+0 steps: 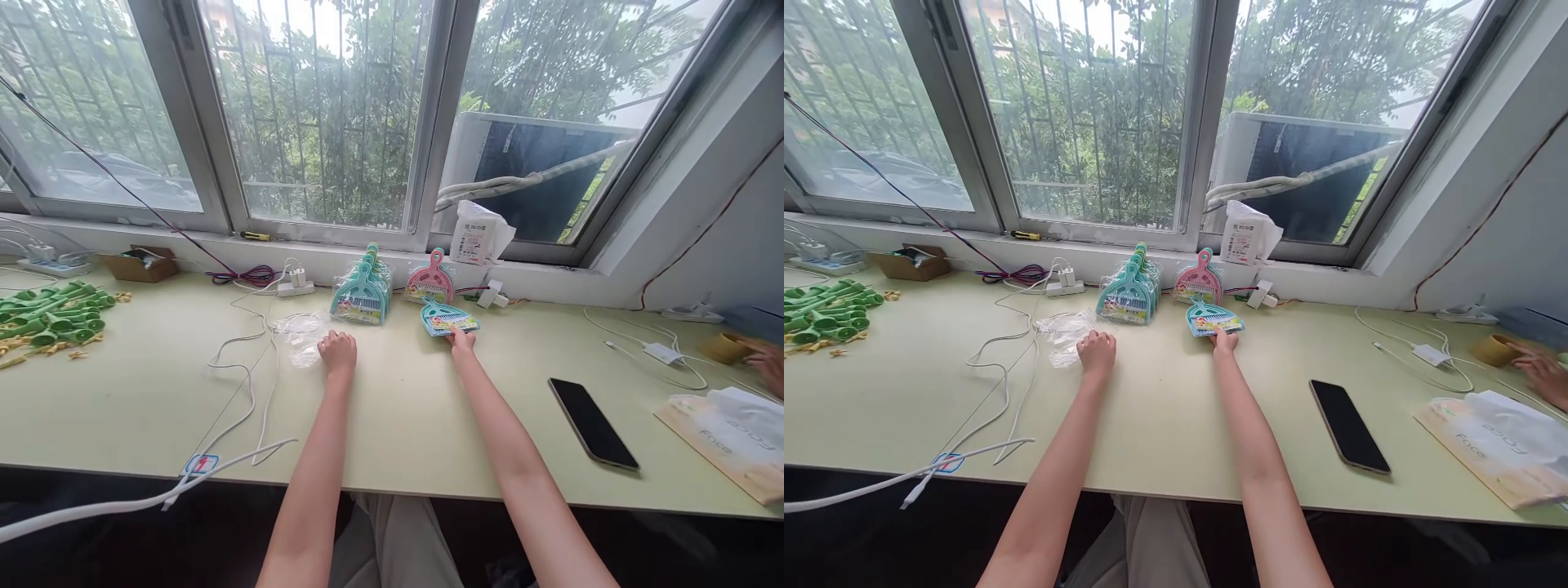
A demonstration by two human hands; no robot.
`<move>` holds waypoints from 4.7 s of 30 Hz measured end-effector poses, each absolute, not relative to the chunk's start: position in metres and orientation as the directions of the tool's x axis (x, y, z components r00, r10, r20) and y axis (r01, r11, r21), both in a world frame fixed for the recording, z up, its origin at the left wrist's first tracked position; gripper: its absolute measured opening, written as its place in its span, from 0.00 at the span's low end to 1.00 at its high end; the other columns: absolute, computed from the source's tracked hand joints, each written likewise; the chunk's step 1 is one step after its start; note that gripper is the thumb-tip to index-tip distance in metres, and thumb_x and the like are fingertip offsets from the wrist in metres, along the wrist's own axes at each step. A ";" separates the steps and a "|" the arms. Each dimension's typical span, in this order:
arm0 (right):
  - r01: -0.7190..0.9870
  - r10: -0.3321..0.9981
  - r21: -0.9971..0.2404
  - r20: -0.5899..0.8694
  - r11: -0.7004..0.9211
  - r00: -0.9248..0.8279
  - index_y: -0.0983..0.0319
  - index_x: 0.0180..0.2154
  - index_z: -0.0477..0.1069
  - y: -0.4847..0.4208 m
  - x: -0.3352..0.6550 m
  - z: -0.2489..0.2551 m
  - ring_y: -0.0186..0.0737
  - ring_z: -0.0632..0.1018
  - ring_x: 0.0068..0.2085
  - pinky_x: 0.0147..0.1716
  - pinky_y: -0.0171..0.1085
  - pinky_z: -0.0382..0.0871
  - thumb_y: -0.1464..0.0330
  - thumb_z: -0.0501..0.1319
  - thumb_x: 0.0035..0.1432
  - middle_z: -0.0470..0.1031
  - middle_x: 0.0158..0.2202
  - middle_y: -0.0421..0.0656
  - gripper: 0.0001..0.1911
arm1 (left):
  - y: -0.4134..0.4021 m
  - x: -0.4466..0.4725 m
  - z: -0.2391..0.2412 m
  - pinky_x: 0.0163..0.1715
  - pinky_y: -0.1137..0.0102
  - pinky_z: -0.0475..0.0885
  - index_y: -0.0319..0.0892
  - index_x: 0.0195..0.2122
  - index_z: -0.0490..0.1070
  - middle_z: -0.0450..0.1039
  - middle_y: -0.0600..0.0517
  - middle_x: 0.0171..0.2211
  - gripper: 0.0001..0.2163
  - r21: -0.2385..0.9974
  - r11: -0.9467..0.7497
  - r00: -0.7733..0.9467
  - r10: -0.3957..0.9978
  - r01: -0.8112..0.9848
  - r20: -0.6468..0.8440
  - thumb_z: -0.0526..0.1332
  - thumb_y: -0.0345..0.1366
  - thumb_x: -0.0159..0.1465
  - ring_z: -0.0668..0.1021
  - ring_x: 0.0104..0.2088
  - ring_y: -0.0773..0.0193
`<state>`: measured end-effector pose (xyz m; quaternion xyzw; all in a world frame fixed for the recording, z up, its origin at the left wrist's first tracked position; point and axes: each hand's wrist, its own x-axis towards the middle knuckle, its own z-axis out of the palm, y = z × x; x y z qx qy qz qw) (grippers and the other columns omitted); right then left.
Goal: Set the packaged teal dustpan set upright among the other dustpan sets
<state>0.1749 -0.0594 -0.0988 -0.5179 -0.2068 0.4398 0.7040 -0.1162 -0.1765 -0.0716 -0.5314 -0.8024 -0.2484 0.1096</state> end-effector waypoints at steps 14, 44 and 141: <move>-0.451 0.848 -0.892 -0.227 0.016 0.480 0.62 0.32 0.65 -0.088 0.185 -0.092 0.36 0.80 0.37 0.32 0.35 0.79 0.80 0.63 0.44 0.77 0.39 0.42 0.13 | -0.182 -0.120 -0.066 0.50 0.58 0.60 0.42 0.45 0.70 0.69 0.42 0.45 0.15 0.398 0.359 -0.511 0.761 0.845 0.400 0.55 0.25 0.57 0.72 0.47 0.52; -0.224 0.979 -0.967 -0.084 -0.125 -0.185 0.63 0.43 0.70 -0.175 0.192 -0.060 0.42 0.81 0.36 0.33 0.37 0.78 0.75 0.68 0.46 0.79 0.40 0.47 0.20 | -0.172 -0.075 -0.079 0.57 0.64 0.63 0.35 0.57 0.63 0.65 0.40 0.56 0.29 0.534 -0.201 -0.067 0.895 0.821 0.440 0.47 0.14 0.54 0.66 0.58 0.59; -0.169 0.991 -0.977 0.130 0.127 -0.005 0.60 0.40 0.68 -0.196 0.131 -0.075 0.41 0.78 0.35 0.36 0.42 0.76 0.57 0.71 0.38 0.77 0.33 0.42 0.27 | -0.238 0.005 -0.041 0.34 0.68 0.67 0.47 0.49 0.69 0.68 0.47 0.40 0.15 0.315 -0.291 0.095 0.853 0.903 0.513 0.50 0.30 0.65 0.70 0.42 0.57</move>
